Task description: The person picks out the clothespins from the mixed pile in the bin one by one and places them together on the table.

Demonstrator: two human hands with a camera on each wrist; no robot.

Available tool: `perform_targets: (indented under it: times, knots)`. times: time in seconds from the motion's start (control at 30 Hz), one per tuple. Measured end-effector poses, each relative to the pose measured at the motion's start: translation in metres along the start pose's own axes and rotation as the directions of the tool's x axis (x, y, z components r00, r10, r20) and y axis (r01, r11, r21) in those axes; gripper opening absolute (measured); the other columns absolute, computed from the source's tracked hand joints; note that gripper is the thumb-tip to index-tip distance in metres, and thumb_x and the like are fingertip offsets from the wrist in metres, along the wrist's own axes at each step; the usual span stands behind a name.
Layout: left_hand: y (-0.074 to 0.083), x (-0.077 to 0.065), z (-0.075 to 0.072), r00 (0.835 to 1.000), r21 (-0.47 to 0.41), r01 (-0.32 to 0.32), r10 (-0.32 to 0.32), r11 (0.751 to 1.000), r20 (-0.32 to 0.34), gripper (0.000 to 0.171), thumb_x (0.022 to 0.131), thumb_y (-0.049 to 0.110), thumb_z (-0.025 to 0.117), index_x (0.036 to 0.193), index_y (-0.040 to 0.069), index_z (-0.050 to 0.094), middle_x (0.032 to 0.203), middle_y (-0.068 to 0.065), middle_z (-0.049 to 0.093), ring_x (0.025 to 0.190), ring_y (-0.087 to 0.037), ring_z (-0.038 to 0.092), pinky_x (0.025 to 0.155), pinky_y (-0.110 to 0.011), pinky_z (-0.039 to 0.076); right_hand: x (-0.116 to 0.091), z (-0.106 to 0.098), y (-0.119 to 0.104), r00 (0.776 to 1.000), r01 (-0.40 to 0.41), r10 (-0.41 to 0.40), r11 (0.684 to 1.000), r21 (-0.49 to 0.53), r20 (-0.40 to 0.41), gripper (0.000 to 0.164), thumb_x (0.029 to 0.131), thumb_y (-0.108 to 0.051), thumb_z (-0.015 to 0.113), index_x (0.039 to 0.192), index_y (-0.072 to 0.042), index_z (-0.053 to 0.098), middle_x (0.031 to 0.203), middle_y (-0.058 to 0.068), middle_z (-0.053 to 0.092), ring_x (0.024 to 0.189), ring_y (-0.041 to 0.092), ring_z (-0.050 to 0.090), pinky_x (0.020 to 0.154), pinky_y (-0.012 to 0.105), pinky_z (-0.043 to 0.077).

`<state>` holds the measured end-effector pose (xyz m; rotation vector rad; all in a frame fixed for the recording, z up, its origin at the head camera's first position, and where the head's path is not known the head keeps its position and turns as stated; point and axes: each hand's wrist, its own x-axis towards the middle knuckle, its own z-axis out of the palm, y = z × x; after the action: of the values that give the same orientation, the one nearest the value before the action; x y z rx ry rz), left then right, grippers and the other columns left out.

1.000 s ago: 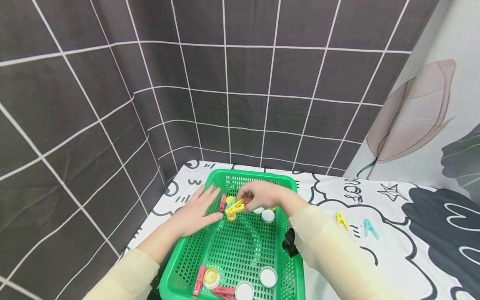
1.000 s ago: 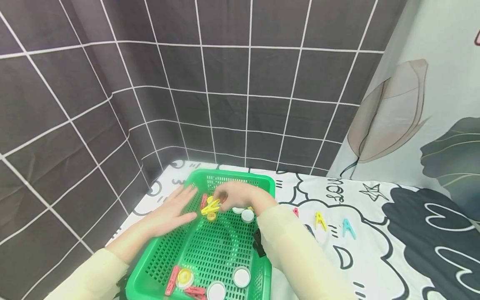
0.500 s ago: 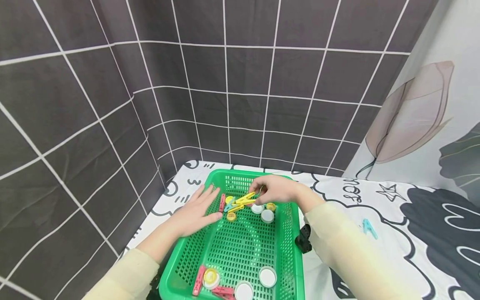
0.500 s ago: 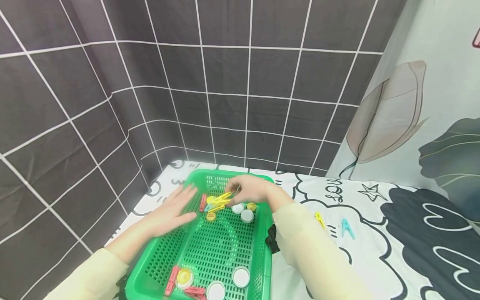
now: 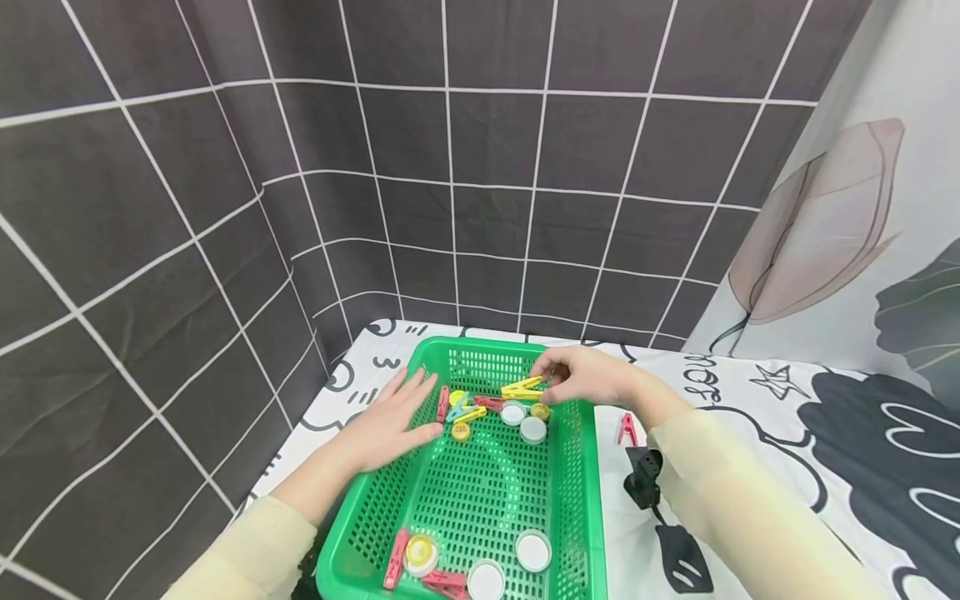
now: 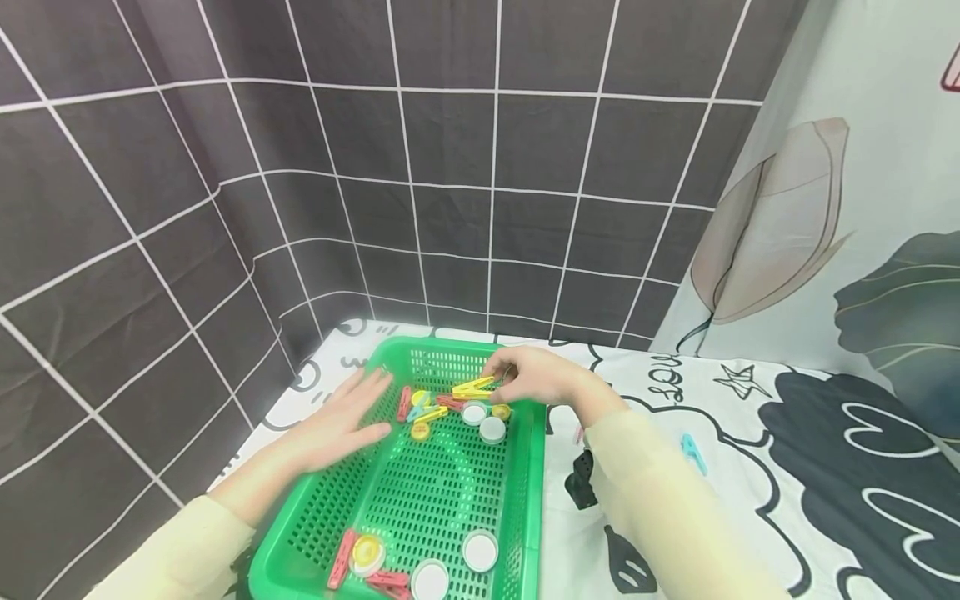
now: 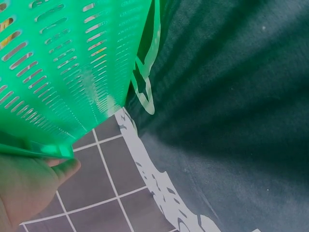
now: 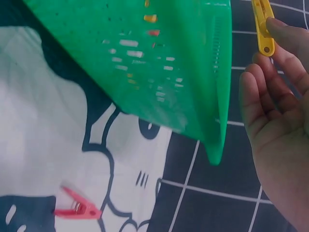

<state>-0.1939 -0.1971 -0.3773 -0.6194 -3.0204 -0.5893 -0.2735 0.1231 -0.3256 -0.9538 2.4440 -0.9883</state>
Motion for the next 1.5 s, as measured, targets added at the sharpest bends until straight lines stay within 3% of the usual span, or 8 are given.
perform_targets:
  times: [0.3,0.7,0.97,1.5]
  knots:
    - [0.002,0.000,-0.003,1.000,0.006,-0.001,0.001,1.000,0.001,0.081,0.090,0.065,0.039,0.151,0.017,0.018,0.156,-0.009,0.010,0.142,-0.031,-0.002,0.101,-0.066,0.022,-0.018,-0.014,0.019,0.999,-0.001,0.002,1.000,0.008,-0.052,0.029,0.080,-0.016,0.072,0.105,-0.006,0.062,0.086,0.003,0.058,0.079,0.019,0.054,0.069,0.032,0.049]
    - [0.002,0.002,-0.004,1.000,0.012,-0.006,0.006,1.000,-0.001,0.081,0.090,0.064,0.039,0.151,0.016,0.017,0.156,-0.010,0.010,0.142,-0.032,-0.002,0.101,-0.067,0.022,-0.047,-0.033,0.043,0.982,-0.117,0.119,0.993,0.024,-0.147,0.032,0.081,-0.023,0.073,0.109,-0.012,0.060,0.088,0.007,0.056,0.082,0.024,0.053,0.068,0.035,0.051]
    - [0.002,0.000,-0.003,1.000,0.003,-0.009,0.009,1.000,-0.005,0.081,0.090,0.063,0.040,0.151,0.015,0.018,0.156,-0.010,0.012,0.141,-0.033,-0.001,0.100,-0.067,0.023,-0.063,-0.041,0.057,0.972,-0.153,0.159,0.987,0.048,-0.173,0.033,0.082,-0.022,0.072,0.109,-0.009,0.060,0.090,0.008,0.055,0.084,0.025,0.051,0.069,0.033,0.050]
    - [0.004,-0.001,-0.004,1.000,-0.004,-0.002,0.002,1.000,-0.006,0.081,0.090,0.065,0.040,0.151,0.016,0.019,0.156,-0.009,0.012,0.142,-0.032,-0.001,0.100,-0.068,0.023,-0.097,-0.051,0.091,0.923,-0.283,0.270,0.959,-0.007,-0.274,0.041,0.084,-0.027,0.070,0.114,-0.004,0.057,0.092,0.007,0.056,0.084,0.023,0.048,0.067,0.032,0.044]
